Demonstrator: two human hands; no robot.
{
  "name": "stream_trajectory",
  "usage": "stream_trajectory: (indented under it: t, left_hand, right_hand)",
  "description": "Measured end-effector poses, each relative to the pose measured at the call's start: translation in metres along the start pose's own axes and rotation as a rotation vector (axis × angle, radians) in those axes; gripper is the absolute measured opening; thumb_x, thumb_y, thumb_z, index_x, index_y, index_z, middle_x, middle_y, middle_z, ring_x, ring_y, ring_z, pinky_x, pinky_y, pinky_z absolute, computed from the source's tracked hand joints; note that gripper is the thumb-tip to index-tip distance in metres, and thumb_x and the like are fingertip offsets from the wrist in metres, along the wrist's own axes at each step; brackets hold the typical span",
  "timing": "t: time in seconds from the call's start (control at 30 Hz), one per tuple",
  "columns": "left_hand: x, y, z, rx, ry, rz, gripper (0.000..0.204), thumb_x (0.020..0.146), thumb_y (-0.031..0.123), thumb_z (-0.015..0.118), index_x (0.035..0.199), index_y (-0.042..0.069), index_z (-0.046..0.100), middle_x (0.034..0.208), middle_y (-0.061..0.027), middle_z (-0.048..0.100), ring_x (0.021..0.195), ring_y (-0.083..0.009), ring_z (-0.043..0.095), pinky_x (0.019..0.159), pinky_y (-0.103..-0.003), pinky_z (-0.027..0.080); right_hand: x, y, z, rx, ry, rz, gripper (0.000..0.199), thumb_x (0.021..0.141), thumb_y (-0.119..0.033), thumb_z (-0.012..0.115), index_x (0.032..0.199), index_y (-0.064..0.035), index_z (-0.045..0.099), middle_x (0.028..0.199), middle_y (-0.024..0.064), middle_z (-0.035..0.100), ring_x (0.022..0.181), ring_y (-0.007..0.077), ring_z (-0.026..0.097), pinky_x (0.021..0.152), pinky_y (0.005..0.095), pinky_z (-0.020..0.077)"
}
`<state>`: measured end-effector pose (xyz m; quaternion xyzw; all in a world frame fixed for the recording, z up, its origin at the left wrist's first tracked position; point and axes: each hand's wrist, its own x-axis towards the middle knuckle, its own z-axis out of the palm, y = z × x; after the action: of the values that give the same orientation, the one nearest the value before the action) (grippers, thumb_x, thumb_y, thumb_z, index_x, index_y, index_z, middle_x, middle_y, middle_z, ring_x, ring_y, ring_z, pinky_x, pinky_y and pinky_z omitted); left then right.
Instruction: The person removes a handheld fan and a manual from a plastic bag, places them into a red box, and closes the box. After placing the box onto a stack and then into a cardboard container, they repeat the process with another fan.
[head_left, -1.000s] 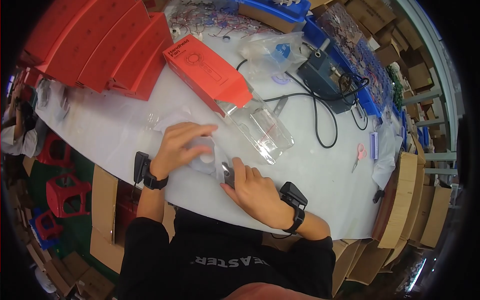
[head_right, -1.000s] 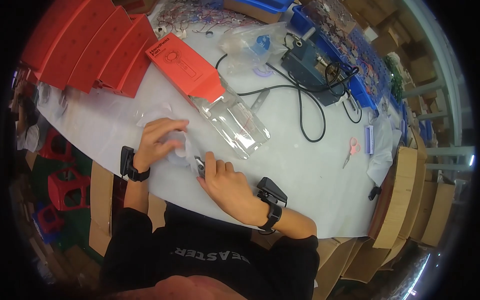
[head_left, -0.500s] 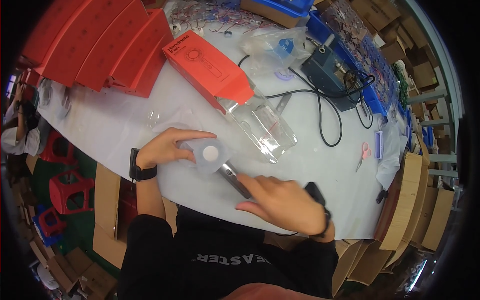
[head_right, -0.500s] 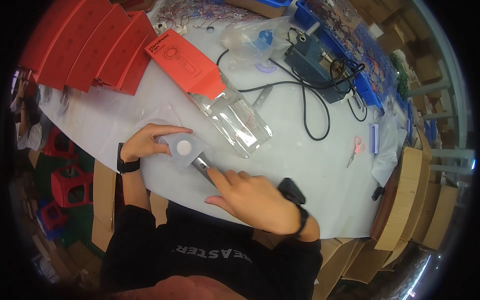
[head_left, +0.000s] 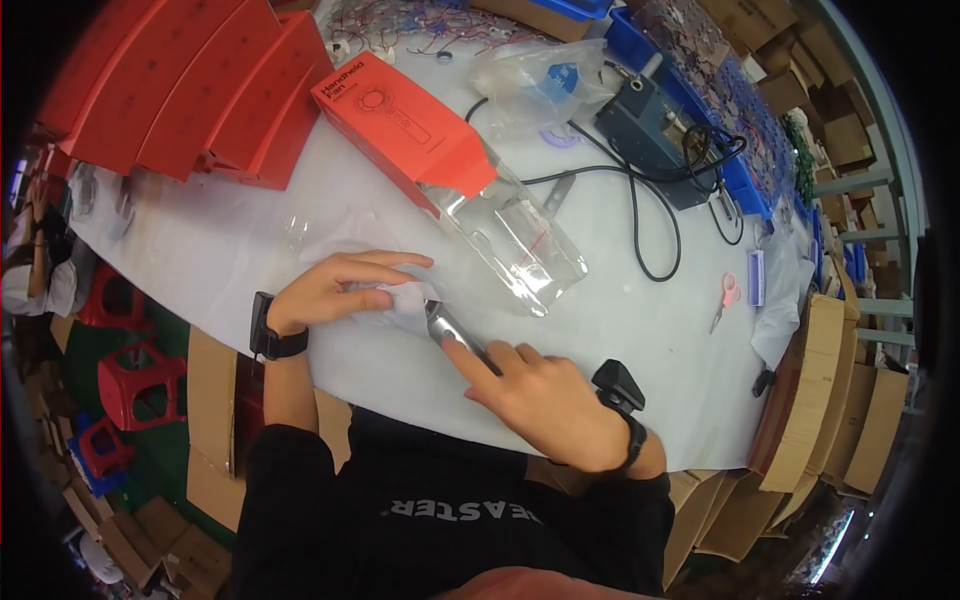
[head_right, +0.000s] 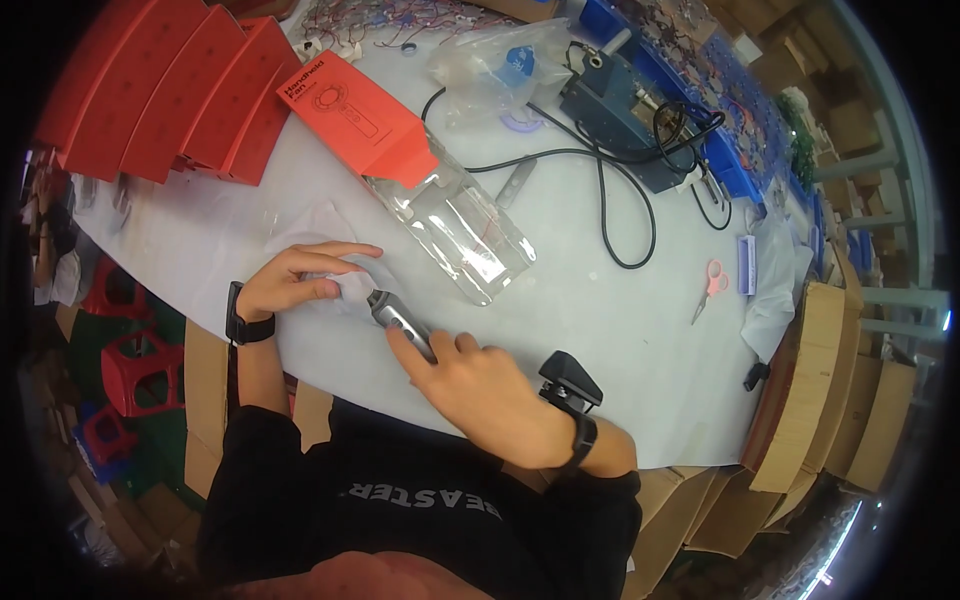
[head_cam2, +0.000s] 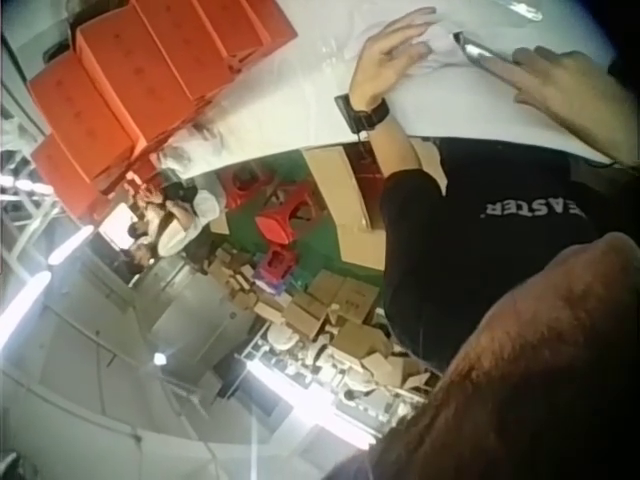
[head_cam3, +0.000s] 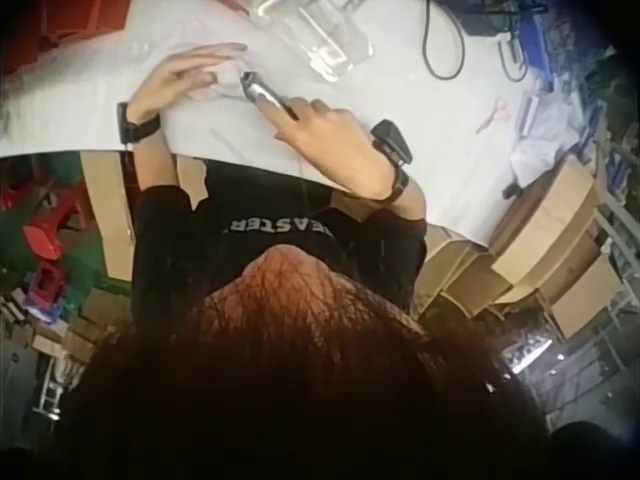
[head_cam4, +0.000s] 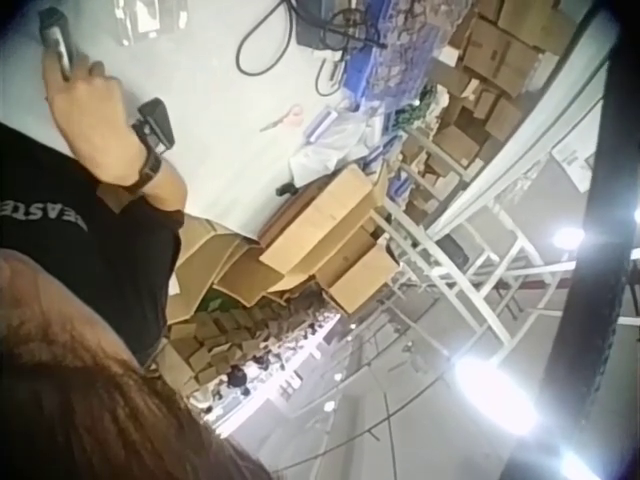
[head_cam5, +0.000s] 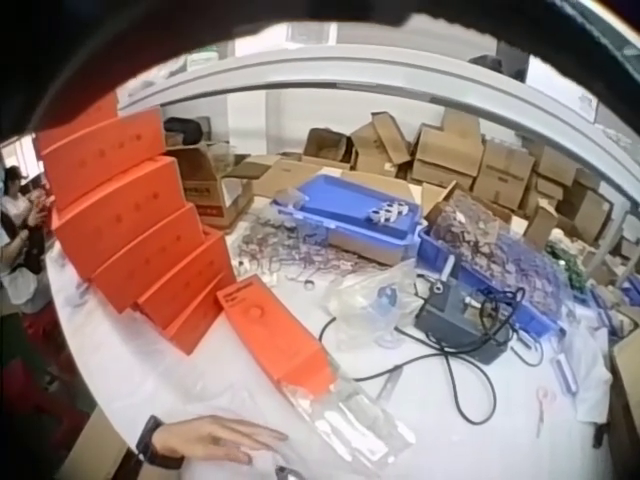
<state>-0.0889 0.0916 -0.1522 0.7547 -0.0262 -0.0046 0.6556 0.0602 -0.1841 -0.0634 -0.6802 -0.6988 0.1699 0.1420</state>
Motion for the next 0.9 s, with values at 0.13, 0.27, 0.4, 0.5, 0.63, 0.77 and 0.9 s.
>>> stream_trajectory:
  t: [0.13,0.27,0.4,0.5,0.63,0.77,0.9]
  left_hand:
    - [0.003,0.003,0.002,0.024,0.013,0.002,0.033,0.091,0.007,0.067,0.123,0.003,0.069,0.139,-0.0186,0.060,0.129,-0.0322,0.057,0.107,-0.039,0.042]
    - [0.003,0.008,0.004,-0.007,0.017,-0.034,0.032,0.091,0.006,0.065,0.123,0.003,0.070,0.140,-0.0178,0.060,0.128,-0.0310,0.057,0.107,-0.038,0.042]
    - [0.001,0.007,0.003,-0.024,0.012,-0.041,0.032,0.092,0.005,0.065,0.123,0.003,0.070,0.140,-0.0170,0.060,0.128,-0.0297,0.057,0.108,-0.037,0.042]
    - [-0.002,0.005,0.002,-0.004,0.011,-0.020,0.032,0.091,0.005,0.065,0.123,0.003,0.069,0.140,-0.0168,0.060,0.127,-0.0292,0.057,0.108,-0.037,0.042]
    - [0.000,0.003,0.003,0.036,0.006,0.013,0.032,0.090,0.004,0.065,0.122,0.002,0.070,0.140,-0.0169,0.060,0.127,-0.0293,0.058,0.107,-0.037,0.043]
    - [0.000,0.007,0.003,0.034,0.019,0.002,0.032,0.090,0.003,0.065,0.122,0.002,0.070,0.138,-0.0174,0.061,0.125,-0.0299,0.060,0.106,-0.037,0.044]
    - [0.002,0.008,0.006,0.017,0.052,0.012,0.032,0.090,0.003,0.065,0.122,0.002,0.070,0.136,-0.0178,0.063,0.123,-0.0307,0.061,0.105,-0.037,0.045]
  right_hand:
    - [0.003,0.005,0.020,-0.155,-0.041,0.035,0.050,0.088,-0.020,0.071,0.134,-0.0059,0.056,0.087,0.0076,0.059,0.069,0.0193,0.063,0.053,0.0314,0.0521]
    - [-0.003,0.004,0.021,-0.187,-0.067,0.020,0.055,0.087,-0.017,0.070,0.139,-0.0048,0.054,0.086,0.0072,0.058,0.070,0.0191,0.063,0.053,0.0304,0.0522]
    - [-0.006,-0.003,0.021,-0.279,-0.112,0.022,0.056,0.083,-0.011,0.066,0.138,-0.0016,0.055,0.084,0.0070,0.057,0.070,0.0180,0.062,0.053,0.0283,0.0514]
    - [-0.003,-0.009,0.023,-0.320,-0.104,-0.010,0.057,0.079,-0.004,0.061,0.135,0.0023,0.056,0.080,0.0073,0.056,0.069,0.0170,0.060,0.052,0.0257,0.0500]
    - [-0.003,-0.015,0.028,-0.371,-0.098,0.035,0.061,0.077,-0.006,0.063,0.137,-0.0012,0.056,0.084,0.0064,0.055,0.067,0.0171,0.059,0.053,0.0276,0.0513]
    - [-0.003,-0.017,0.031,-0.422,-0.079,0.023,0.061,0.076,-0.006,0.063,0.137,-0.0013,0.056,0.083,0.0067,0.054,0.067,0.0166,0.059,0.052,0.0273,0.0509]
    - [-0.002,-0.018,0.029,-0.368,-0.090,-0.026,0.060,0.076,-0.006,0.063,0.136,-0.0010,0.056,0.083,0.0070,0.054,0.066,0.0160,0.057,0.053,0.0263,0.0496]
